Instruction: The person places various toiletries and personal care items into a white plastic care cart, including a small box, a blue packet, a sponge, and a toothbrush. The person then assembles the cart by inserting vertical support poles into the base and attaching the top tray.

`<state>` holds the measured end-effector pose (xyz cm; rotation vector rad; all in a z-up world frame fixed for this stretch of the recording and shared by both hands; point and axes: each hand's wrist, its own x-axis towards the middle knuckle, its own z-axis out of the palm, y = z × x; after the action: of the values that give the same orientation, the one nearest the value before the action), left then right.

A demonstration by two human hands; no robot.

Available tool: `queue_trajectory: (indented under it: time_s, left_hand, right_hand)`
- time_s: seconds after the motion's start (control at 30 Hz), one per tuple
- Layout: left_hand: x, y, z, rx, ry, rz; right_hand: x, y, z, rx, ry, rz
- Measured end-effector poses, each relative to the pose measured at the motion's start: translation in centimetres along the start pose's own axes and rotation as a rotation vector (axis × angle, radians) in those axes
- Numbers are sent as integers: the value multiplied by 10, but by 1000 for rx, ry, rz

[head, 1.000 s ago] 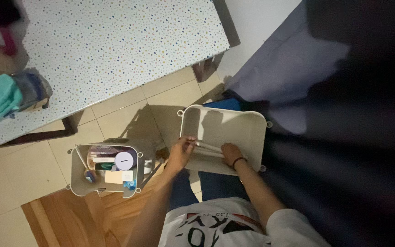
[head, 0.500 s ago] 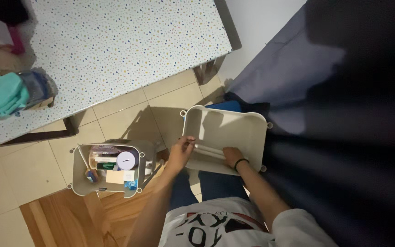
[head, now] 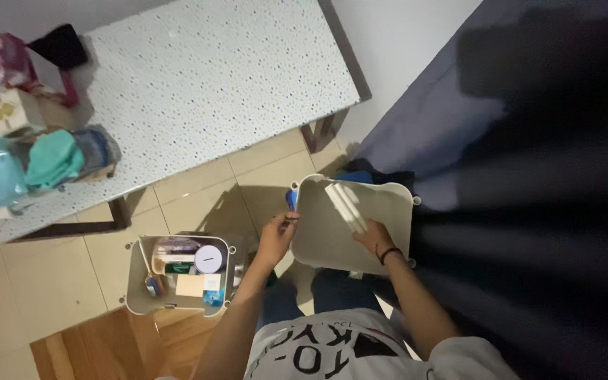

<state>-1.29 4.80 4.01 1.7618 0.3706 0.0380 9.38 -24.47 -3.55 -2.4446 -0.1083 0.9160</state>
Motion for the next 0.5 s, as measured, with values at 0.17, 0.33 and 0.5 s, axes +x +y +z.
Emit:
queue_trajectory:
  time_s: [0.17, 0.33, 0.5]
  left_hand:
    - [-9, 18, -25, -59, -56, -209]
    - [-13, 4, -40, -152, -29, -42]
    - [-18, -16, -54, -331, -92, 44]
  right_hand:
    - [-36, -50, -16, 230, 9, 139]
    - [-57, -93, -19, 292, 19, -158]
    - [-93, -142, 1, 548, -120, -188]
